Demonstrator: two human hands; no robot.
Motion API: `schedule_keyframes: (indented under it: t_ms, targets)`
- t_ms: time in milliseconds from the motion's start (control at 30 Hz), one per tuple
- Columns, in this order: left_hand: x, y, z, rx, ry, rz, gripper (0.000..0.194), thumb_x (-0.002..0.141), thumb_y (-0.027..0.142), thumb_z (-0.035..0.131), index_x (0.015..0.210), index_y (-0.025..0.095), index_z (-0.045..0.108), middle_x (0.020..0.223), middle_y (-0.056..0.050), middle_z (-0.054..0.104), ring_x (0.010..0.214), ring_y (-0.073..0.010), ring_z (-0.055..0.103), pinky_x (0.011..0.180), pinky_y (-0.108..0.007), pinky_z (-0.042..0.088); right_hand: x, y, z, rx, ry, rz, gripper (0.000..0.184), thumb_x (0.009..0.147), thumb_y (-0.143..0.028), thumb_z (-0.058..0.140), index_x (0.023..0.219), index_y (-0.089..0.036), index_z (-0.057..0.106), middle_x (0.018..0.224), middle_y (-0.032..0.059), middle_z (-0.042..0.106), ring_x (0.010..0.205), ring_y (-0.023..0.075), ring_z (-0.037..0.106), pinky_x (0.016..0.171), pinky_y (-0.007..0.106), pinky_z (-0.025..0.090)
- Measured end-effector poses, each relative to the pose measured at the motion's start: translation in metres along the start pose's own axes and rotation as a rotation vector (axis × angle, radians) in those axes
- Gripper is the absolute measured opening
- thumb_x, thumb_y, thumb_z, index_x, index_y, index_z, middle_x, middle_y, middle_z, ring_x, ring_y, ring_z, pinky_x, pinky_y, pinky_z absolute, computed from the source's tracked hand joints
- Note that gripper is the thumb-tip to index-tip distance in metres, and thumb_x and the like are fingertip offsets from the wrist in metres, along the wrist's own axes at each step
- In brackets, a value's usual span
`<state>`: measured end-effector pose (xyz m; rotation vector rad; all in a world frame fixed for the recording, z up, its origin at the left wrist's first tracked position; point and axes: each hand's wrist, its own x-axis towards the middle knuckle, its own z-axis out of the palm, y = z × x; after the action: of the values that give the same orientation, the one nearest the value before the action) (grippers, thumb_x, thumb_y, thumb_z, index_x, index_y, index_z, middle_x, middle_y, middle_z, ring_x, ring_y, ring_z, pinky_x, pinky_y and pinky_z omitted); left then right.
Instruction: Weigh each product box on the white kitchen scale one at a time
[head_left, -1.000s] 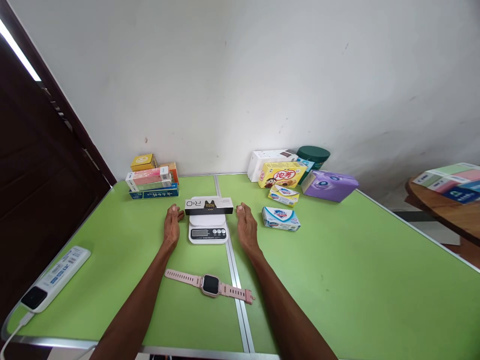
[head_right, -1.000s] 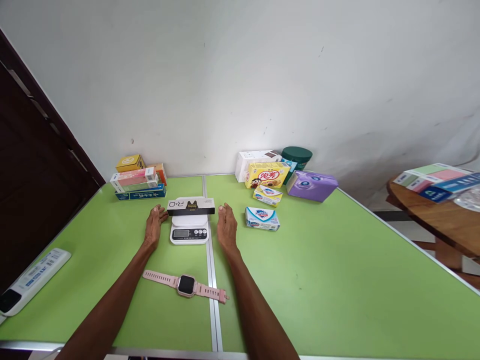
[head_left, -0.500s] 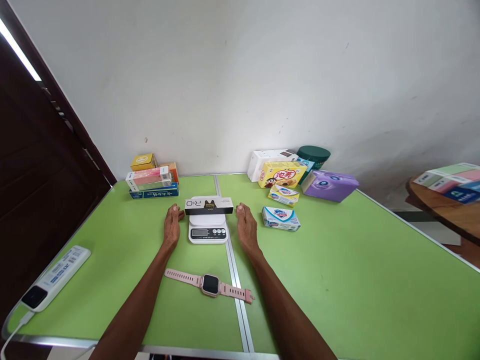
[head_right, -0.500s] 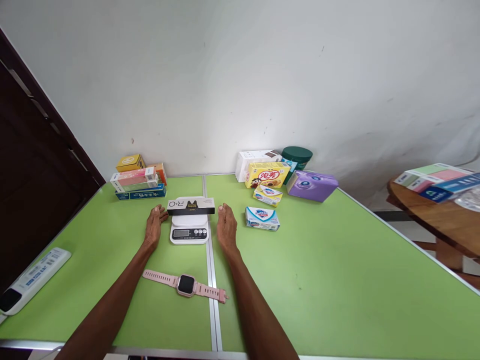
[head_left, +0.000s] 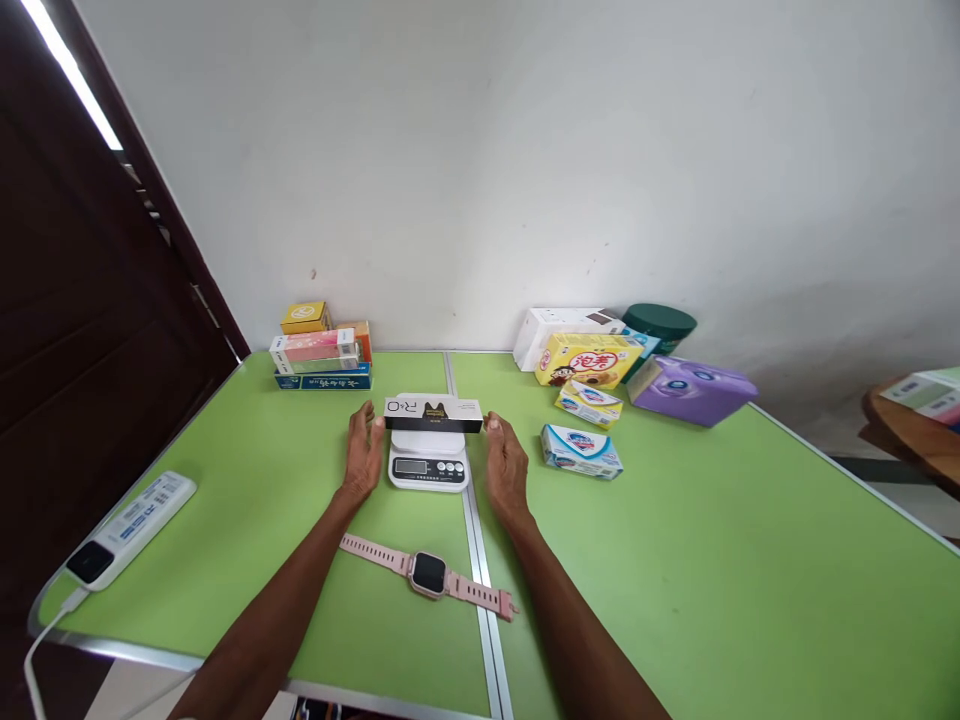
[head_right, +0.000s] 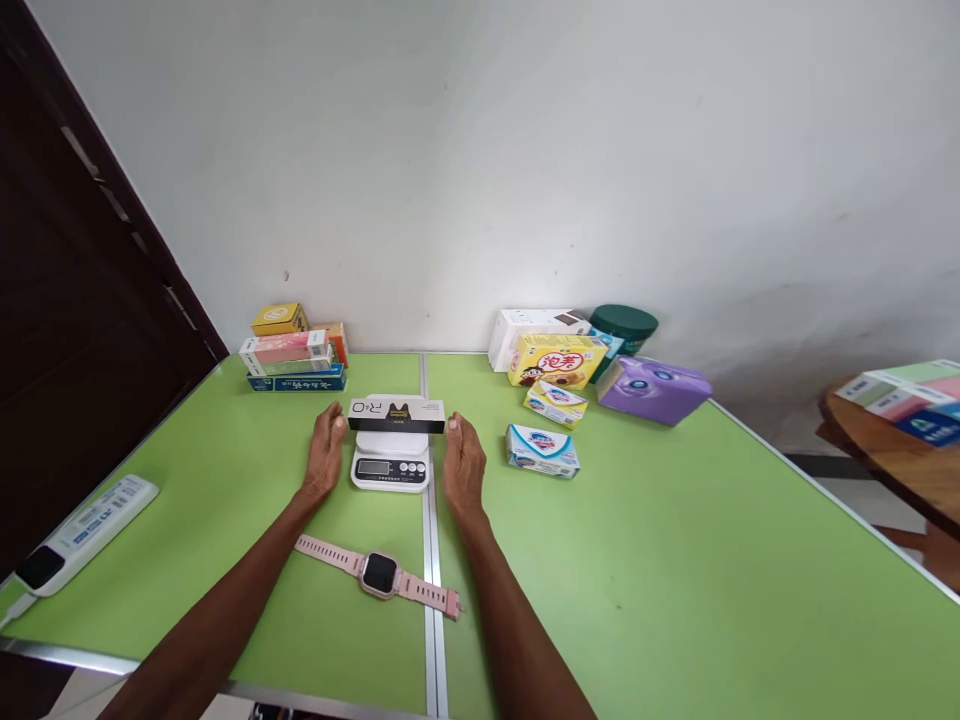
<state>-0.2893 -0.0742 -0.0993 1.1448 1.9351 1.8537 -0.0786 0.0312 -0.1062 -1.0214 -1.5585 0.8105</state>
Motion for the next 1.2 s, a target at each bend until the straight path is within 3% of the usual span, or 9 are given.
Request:
schedule_keyframes:
  t_ms: [100,267,400,500,633,800,900,967,1200]
  targets:
    - [-0.012,0.017,0.006,0.086,-0.078,0.073,0.082,0.102,0.074,0.049,0.160,0.017,0.049,0.168,-0.023,0.048,0.160,-0.0373,0.042,0.135,-0.057,0.030,-0.006,-0.012,0.002,0.013,-0.059,-0.011,0.067,0.109,-0.067,0.035,0.131,-0.016,0.072,0.141,0.0207,0.073,0.134,0.0341,0.065,0.120,0.055,0.045]
    - [-0.026,0.029,0.019,0.057,-0.168,-0.021,0.096,0.100,0.076,0.051,0.172,0.017,0.029,0.179,-0.022,0.031,0.170,-0.0362,0.025,0.138,-0.055,0.021,-0.014,-0.019,0.005,-0.025,-0.063,-0.018,0.062,0.108,-0.065,0.038,0.129,-0.018,0.071,0.134,0.0190,0.074,0.124,0.0339,0.068,0.113,0.055,0.049]
    - [-0.029,0.031,0.021,0.036,-0.155,-0.053,0.099,0.100,0.076,0.050,0.173,0.014,0.025,0.180,-0.024,0.029,0.171,-0.0368,0.022,0.139,-0.055,0.019,-0.014,-0.024,0.007,-0.066,-0.060,-0.043,0.065,0.107,-0.068,0.038,0.130,-0.017,0.071,0.134,0.0205,0.073,0.126,0.0362,0.066,0.114,0.058,0.047]
    - [-0.021,0.036,0.014,0.005,-0.071,-0.031,0.099,0.100,0.076,0.051,0.172,0.013,0.028,0.179,-0.024,0.031,0.170,-0.0366,0.023,0.139,-0.054,0.018,-0.010,-0.043,0.018,-0.081,-0.046,-0.087,0.070,0.106,-0.072,0.038,0.135,-0.016,0.069,0.137,0.0232,0.071,0.130,0.0379,0.064,0.115,0.059,0.047]
    - [0.008,0.039,-0.020,-0.017,0.208,-0.005,0.085,0.103,0.072,0.050,0.167,0.017,0.037,0.176,-0.021,0.038,0.169,-0.0338,0.026,0.138,-0.049,0.020,-0.010,-0.090,0.062,-0.029,-0.137,-0.147,0.073,0.106,-0.073,0.039,0.143,-0.016,0.065,0.143,0.0235,0.067,0.135,0.0379,0.062,0.118,0.060,0.046]
    - [0.052,0.011,-0.087,0.145,0.463,-0.089,0.081,0.102,0.059,0.061,0.165,0.015,0.034,0.174,-0.024,0.037,0.167,-0.0344,0.031,0.138,-0.050,0.020,-0.029,-0.124,0.153,0.048,-0.370,-0.089,0.087,0.104,-0.079,0.037,0.152,-0.010,0.057,0.154,0.0265,0.059,0.148,0.0413,0.052,0.124,0.062,0.040]
    - [0.065,-0.014,-0.114,0.247,0.463,-0.198,0.091,0.091,0.046,0.077,0.162,0.012,0.033,0.169,-0.029,0.039,0.165,-0.0399,0.033,0.137,-0.056,0.022,-0.040,-0.116,0.196,0.027,-0.463,-0.018,0.097,0.104,-0.078,0.037,0.154,0.004,0.051,0.155,0.0333,0.056,0.149,0.0446,0.050,0.124,0.060,0.040]
    - [0.069,-0.029,-0.122,0.291,0.423,-0.216,0.097,0.083,0.039,0.083,0.161,0.010,0.034,0.165,-0.030,0.043,0.163,-0.0417,0.035,0.136,-0.058,0.025,-0.043,-0.105,0.213,-0.016,-0.483,0.013,0.094,0.105,-0.075,0.039,0.152,0.006,0.050,0.153,0.0340,0.058,0.147,0.0454,0.052,0.122,0.059,0.041]
    - [0.086,-0.053,-0.123,0.384,0.358,-0.150,0.097,0.076,0.025,0.085,0.159,0.009,0.036,0.156,-0.026,0.045,0.157,-0.0401,0.043,0.134,-0.058,0.031,-0.026,-0.083,0.225,-0.126,-0.513,-0.029,0.061,0.109,-0.056,0.043,0.132,-0.004,0.066,0.126,0.0274,0.074,0.127,0.0437,0.064,0.114,0.061,0.045]
